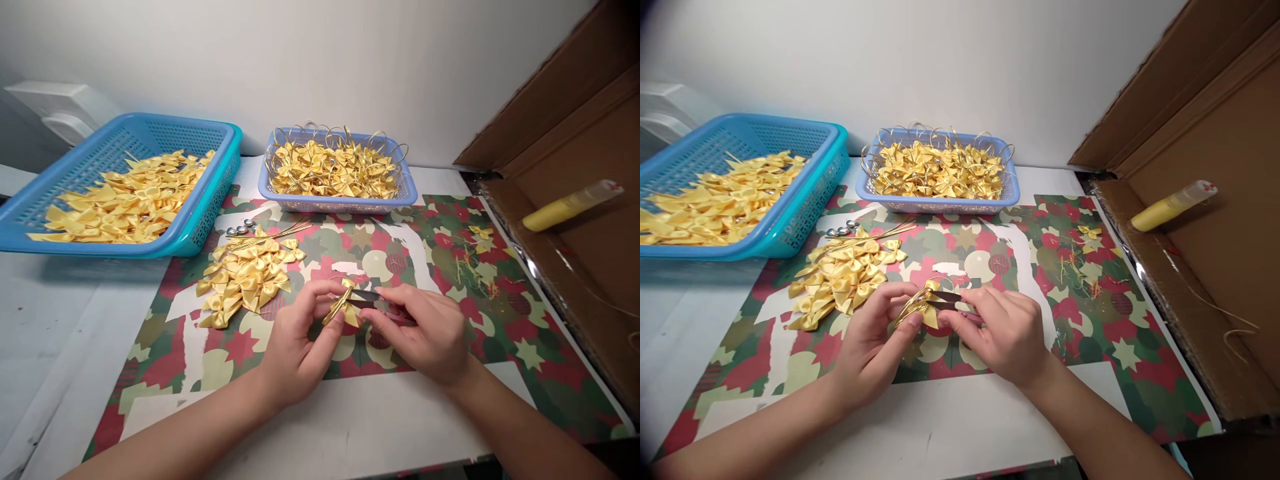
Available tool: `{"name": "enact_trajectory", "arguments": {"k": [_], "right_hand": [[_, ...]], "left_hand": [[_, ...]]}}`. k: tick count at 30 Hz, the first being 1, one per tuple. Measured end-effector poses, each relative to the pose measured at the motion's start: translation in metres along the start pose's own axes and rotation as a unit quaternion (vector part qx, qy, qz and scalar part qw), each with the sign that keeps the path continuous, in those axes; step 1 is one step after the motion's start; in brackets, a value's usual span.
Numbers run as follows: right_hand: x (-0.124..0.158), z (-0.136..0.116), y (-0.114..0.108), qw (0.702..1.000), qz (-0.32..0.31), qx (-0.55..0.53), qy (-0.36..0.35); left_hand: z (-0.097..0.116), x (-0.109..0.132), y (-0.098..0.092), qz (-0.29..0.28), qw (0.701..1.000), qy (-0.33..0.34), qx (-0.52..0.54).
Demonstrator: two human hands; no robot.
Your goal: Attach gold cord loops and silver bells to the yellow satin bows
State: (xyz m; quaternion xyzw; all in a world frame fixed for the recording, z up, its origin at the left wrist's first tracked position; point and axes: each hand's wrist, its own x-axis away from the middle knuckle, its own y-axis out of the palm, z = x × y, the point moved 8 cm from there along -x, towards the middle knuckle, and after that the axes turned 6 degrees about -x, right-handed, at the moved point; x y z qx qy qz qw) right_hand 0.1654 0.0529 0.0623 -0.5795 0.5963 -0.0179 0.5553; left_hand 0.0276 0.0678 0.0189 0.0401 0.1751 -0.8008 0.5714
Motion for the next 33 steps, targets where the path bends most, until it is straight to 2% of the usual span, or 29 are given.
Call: {"name": "enact_trajectory", "arguments": {"k": [12,17,21,26,33], "right_hand": [[0.002,-0.003,0.002,1.0,-0.021,0.005,-0.004],[0.001,0.0,0.005,0.999,-0.034,0.002,0.017],[0.001,0.002,0.006,0.999,-0.04,-0.005,0.028],[0.002,0.006,0.008,0.997,-0.051,-0.018,0.056],[0.003,0.007,0.009,0.996,-0.059,-0.022,0.059]], "left_hand": [[0.001,0.001,-0.001,0.008,0.998,0.017,-0.066],[0.005,0.001,-0.002,0.018,0.993,0.048,-0.107],[0.007,0.002,-0.003,0.024,0.988,0.048,-0.146],[0.007,0.003,-0.004,0.037,0.976,0.054,-0.209],[0.014,0.005,-0.004,0.071,0.949,0.115,-0.284]]}}
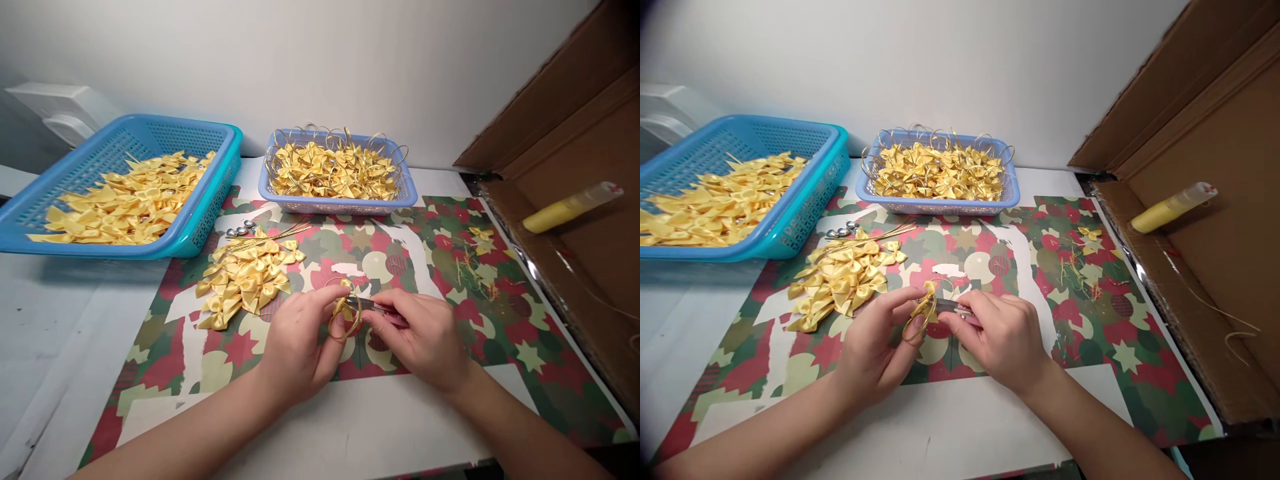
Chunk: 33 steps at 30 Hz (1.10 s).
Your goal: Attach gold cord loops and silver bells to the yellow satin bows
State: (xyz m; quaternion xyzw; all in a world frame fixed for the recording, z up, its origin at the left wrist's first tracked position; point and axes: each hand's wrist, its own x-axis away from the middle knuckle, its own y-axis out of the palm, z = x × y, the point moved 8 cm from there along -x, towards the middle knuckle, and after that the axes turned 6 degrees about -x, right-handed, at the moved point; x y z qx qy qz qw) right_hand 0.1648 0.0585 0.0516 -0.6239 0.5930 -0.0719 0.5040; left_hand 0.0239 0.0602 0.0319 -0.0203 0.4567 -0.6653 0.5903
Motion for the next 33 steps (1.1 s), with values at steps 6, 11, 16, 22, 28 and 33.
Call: {"name": "enact_trajectory", "arguments": {"k": [6,11,16,22,28,33], "right_hand": [[-0.002,-0.005,-0.003,1.0,0.005,0.017,-0.018],[-0.003,-0.008,-0.005,0.999,0.006,0.042,-0.028],[-0.001,-0.008,-0.004,0.998,0.008,0.045,-0.033],[0.0,-0.003,0.002,1.0,-0.011,0.005,-0.003],[0.0,-0.001,0.004,1.0,-0.011,-0.005,0.009],[0.0,0.0,0.002,1.0,-0.001,-0.021,0.008]], "left_hand": [[0.005,-0.001,-0.002,0.012,0.999,0.032,-0.035],[0.011,-0.004,-0.002,0.011,0.994,0.07,-0.08],[0.013,-0.006,-0.002,0.014,0.992,0.08,-0.098],[0.01,-0.003,-0.003,0.023,0.995,0.066,-0.076],[0.006,-0.002,-0.003,0.021,0.998,0.038,-0.05],[-0.002,-0.002,-0.001,0.0,1.0,-0.01,-0.003]]}}
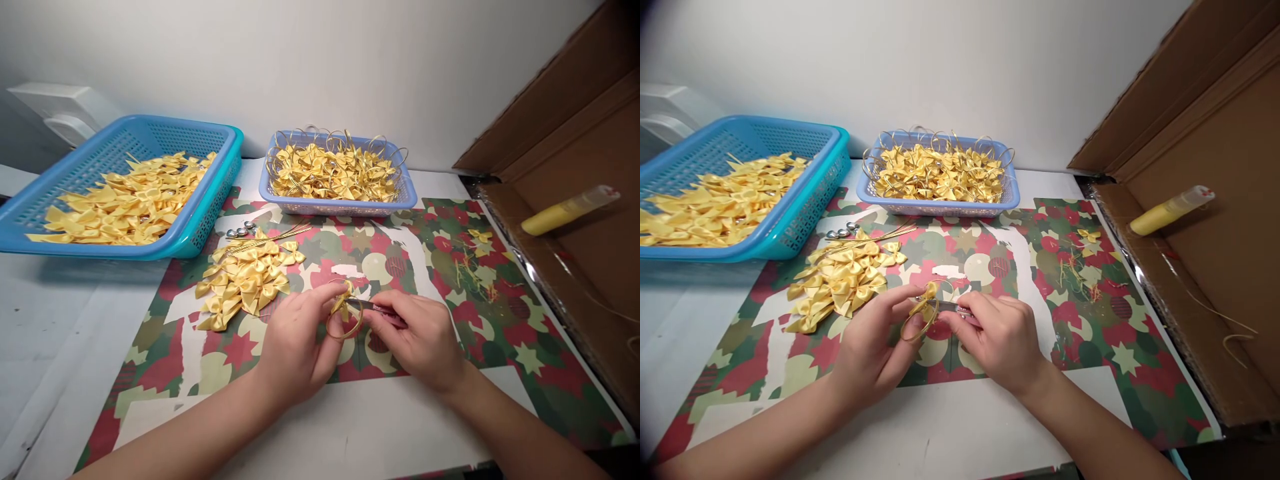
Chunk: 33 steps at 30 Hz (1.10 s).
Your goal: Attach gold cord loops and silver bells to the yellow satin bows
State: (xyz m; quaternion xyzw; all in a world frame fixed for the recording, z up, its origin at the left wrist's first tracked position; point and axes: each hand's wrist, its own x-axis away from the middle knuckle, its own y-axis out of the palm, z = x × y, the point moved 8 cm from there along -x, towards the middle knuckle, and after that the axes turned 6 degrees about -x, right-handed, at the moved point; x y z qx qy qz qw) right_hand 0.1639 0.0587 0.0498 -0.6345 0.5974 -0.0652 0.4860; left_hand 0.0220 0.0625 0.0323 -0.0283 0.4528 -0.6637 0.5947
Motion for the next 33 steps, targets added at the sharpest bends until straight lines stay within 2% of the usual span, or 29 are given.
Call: {"name": "enact_trajectory", "arguments": {"k": [6,11,14,17,20,23,25,27,29,31,33], "right_hand": [[-0.001,0.003,-0.003,0.999,0.012,-0.028,0.011],[-0.003,0.005,-0.004,0.998,0.0,-0.062,0.004],[-0.004,0.017,-0.011,0.992,0.012,-0.113,0.052],[-0.002,0.032,-0.014,0.971,0.037,-0.199,0.13],[-0.001,0.032,0.001,0.952,-0.014,-0.26,0.16],[-0.001,0.019,0.017,0.946,-0.076,-0.294,0.118],[-0.002,0.016,0.018,0.945,-0.064,-0.304,0.102],[-0.001,0.02,0.016,0.944,-0.044,-0.302,0.123],[-0.001,0.026,0.014,0.941,-0.032,-0.299,0.154],[0.001,0.029,0.015,0.932,-0.042,-0.314,0.179],[0.003,0.028,0.023,0.913,-0.098,-0.345,0.194]], "left_hand": [[-0.005,-0.004,0.003,-0.046,0.994,-0.066,0.077],[-0.005,-0.006,0.003,-0.048,0.987,-0.078,0.132],[-0.009,-0.005,0.004,-0.055,0.979,-0.096,0.174],[-0.012,-0.002,0.01,-0.079,0.968,-0.113,0.211],[-0.007,0.001,0.018,-0.126,0.96,-0.091,0.233],[0.002,0.003,0.022,-0.152,0.96,-0.053,0.228],[0.004,0.003,0.022,-0.154,0.96,-0.047,0.23],[0.001,0.003,0.023,-0.157,0.951,-0.081,0.253],[-0.009,0.005,0.028,-0.17,0.92,-0.166,0.311],[-0.02,0.009,0.037,-0.185,0.86,-0.269,0.391],[-0.025,0.012,0.045,-0.192,0.792,-0.346,0.465]]}}
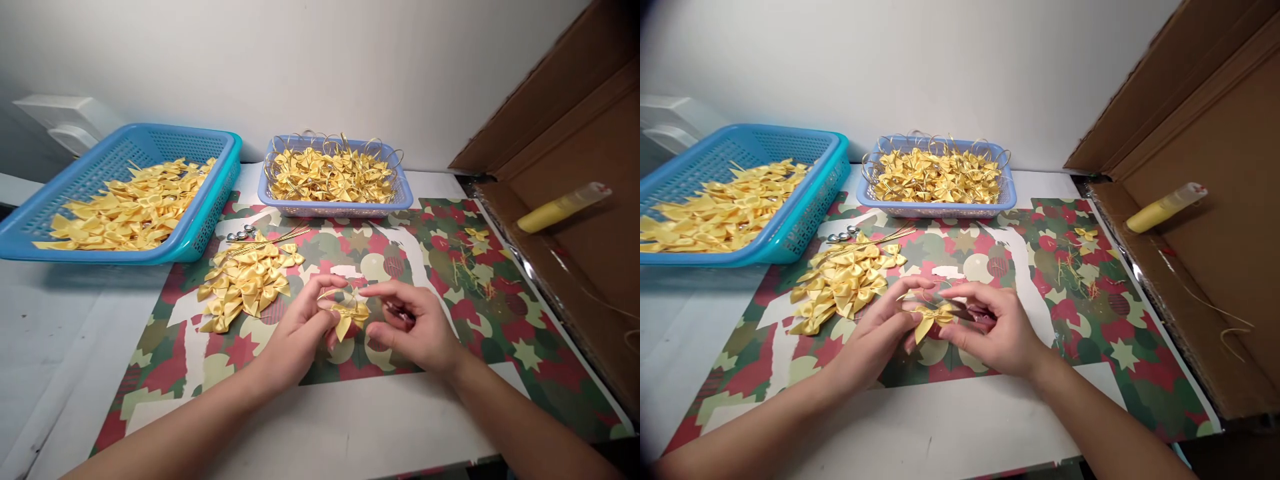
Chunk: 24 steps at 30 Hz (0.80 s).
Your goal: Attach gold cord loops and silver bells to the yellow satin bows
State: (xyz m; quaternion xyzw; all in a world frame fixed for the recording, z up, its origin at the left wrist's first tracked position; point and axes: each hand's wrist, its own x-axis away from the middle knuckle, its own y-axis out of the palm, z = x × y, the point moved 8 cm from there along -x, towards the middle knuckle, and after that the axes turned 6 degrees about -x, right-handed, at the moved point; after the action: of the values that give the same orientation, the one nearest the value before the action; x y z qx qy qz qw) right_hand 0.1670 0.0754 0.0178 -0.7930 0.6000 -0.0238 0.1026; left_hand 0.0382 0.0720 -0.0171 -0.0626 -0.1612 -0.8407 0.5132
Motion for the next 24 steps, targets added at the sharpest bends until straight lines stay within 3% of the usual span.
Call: {"name": "enact_trajectory", "arguments": {"k": [3,7,11,12,14,16,18,21,24], "right_hand": [[0.0,0.01,0.008,0.997,-0.057,-0.017,0.058],[-0.001,0.009,-0.006,0.998,0.014,-0.024,0.056],[0.001,0.004,0.005,0.997,-0.066,-0.035,0.025],[0.001,0.004,0.001,0.998,-0.05,-0.028,0.017],[0.0,0.004,-0.019,0.999,0.039,-0.004,-0.005],[-0.001,0.005,-0.041,0.99,0.132,0.051,-0.023],[-0.004,0.009,-0.056,0.966,0.188,0.178,-0.016],[-0.013,0.019,-0.058,0.911,0.174,0.374,0.005],[-0.018,0.027,-0.051,0.876,0.137,0.462,0.01]], "left_hand": [[-0.005,-0.005,0.0,0.006,0.994,-0.052,0.099],[-0.009,-0.006,-0.002,0.027,0.987,-0.078,0.136],[-0.009,-0.005,-0.001,0.006,0.993,-0.06,0.105],[-0.008,-0.005,-0.001,0.001,0.994,-0.048,0.093],[-0.004,-0.003,-0.002,-0.003,0.998,-0.02,0.063],[0.001,-0.001,-0.003,-0.002,1.0,0.012,0.023],[0.006,0.001,-0.003,-0.002,0.999,0.044,-0.024],[0.013,0.006,-0.004,0.015,0.992,0.089,-0.088],[0.019,0.01,-0.004,0.029,0.982,0.136,-0.126]]}}
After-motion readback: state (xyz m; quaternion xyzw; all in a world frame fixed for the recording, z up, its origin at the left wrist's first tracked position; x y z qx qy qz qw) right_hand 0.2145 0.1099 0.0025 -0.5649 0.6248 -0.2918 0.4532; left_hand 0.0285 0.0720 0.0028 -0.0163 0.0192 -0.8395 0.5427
